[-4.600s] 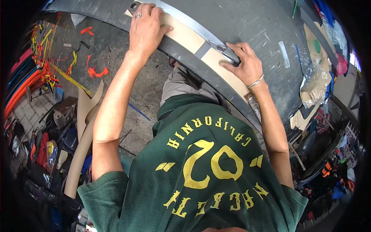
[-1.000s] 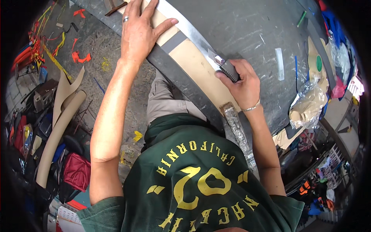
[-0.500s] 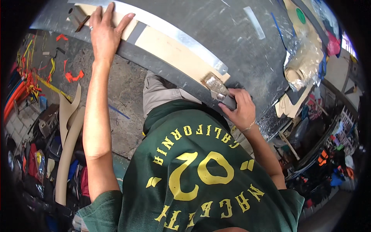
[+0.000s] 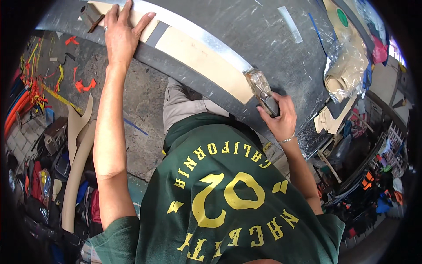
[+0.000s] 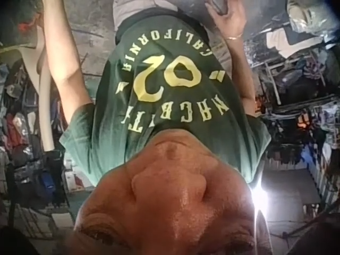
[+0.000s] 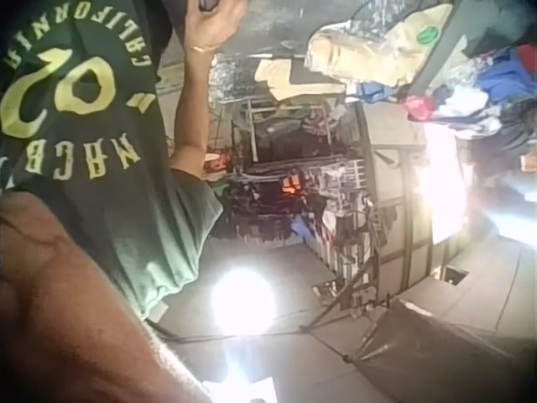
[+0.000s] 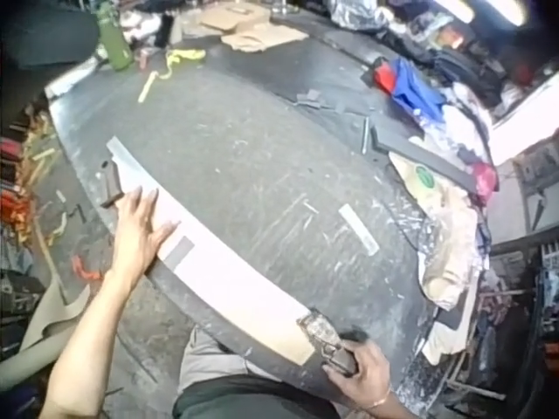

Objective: Measuring and cutting strips of material using a metal ruler and a utility knife on a workbench.

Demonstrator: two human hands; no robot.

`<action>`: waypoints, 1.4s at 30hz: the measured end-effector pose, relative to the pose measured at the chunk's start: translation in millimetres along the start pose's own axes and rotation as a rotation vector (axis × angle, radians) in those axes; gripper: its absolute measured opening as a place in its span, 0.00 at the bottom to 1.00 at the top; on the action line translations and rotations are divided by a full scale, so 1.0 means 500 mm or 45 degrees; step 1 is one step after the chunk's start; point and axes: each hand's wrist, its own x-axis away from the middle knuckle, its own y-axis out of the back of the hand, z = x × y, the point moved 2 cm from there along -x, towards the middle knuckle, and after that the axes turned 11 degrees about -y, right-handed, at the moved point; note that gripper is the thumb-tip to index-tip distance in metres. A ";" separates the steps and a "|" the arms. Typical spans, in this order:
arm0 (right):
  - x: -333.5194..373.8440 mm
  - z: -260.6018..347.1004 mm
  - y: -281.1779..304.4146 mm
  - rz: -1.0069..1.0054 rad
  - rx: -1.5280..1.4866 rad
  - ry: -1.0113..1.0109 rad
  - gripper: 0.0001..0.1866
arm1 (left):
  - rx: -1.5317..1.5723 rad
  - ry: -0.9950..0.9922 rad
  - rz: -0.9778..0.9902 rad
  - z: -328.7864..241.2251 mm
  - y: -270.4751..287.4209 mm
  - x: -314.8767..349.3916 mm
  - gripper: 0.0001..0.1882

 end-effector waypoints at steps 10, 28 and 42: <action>-0.121 0.119 0.059 0.092 -0.108 0.081 0.20 | 0.061 -0.068 0.001 0.014 0.034 -0.018 0.36; -0.311 0.361 -0.150 0.309 0.119 0.582 0.24 | -0.321 -0.042 0.753 -0.045 0.037 -0.104 0.36; -0.310 0.386 -0.142 0.276 0.216 0.633 0.24 | -0.351 -0.154 0.856 -0.052 0.028 -0.114 0.32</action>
